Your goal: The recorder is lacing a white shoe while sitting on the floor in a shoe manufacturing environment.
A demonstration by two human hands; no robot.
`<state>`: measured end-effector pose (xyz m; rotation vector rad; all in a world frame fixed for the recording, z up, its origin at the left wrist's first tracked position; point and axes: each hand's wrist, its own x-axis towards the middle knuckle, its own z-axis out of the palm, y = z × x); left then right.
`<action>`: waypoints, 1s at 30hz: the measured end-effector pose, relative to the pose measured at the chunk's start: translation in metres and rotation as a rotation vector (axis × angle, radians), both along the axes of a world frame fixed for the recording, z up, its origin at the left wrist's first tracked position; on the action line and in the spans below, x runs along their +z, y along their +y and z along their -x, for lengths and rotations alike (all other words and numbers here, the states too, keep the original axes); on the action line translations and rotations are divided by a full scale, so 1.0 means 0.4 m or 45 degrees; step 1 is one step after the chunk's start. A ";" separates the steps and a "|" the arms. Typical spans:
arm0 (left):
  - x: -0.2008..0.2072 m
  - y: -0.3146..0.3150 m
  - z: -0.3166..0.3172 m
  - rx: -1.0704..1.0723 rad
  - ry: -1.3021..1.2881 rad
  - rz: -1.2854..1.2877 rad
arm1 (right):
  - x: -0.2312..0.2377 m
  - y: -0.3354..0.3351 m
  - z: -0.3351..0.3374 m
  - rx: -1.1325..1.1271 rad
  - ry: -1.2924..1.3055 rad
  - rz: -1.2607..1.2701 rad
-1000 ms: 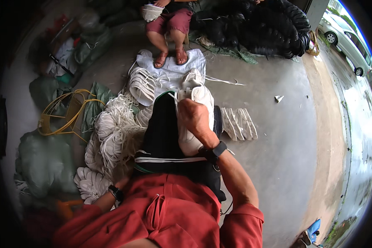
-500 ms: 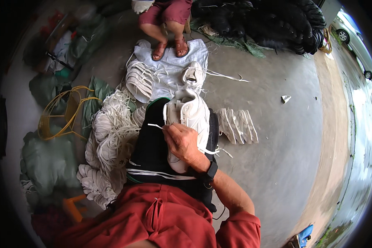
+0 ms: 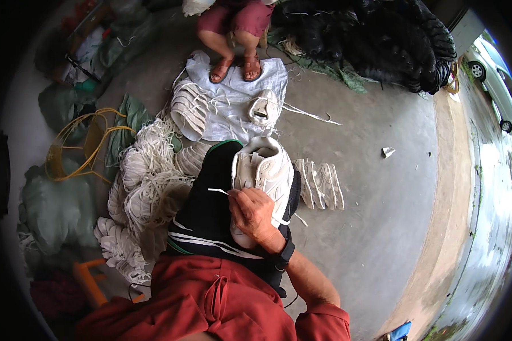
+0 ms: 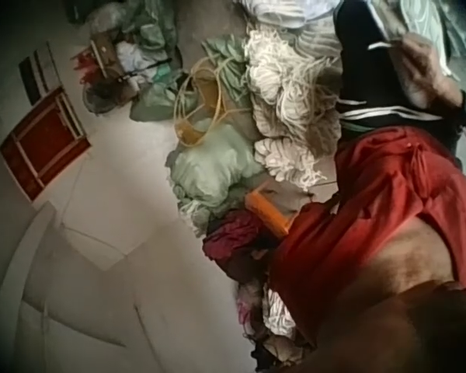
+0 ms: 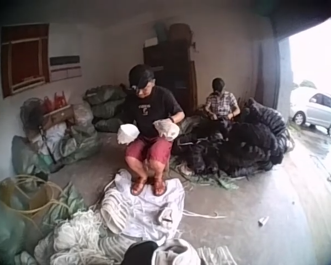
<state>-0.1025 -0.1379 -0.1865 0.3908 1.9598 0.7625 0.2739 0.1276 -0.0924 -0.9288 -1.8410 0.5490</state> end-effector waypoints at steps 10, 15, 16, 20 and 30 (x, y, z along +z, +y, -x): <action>0.001 -0.016 0.037 -0.115 0.018 0.006 | 0.011 -0.011 0.025 -0.018 0.055 -0.057; -0.015 -0.031 0.079 -0.222 0.024 0.038 | 0.005 -0.022 0.039 -0.038 0.114 -0.017; -0.023 -0.037 0.089 -0.247 0.023 0.050 | 0.002 -0.027 0.042 -0.029 0.134 0.000; -0.074 -0.071 0.148 -0.338 0.031 0.102 | 0.001 -0.050 0.054 -0.070 0.225 0.258; -0.072 0.112 0.118 -0.815 0.227 -0.231 | 0.057 -0.105 0.001 -0.235 0.311 0.495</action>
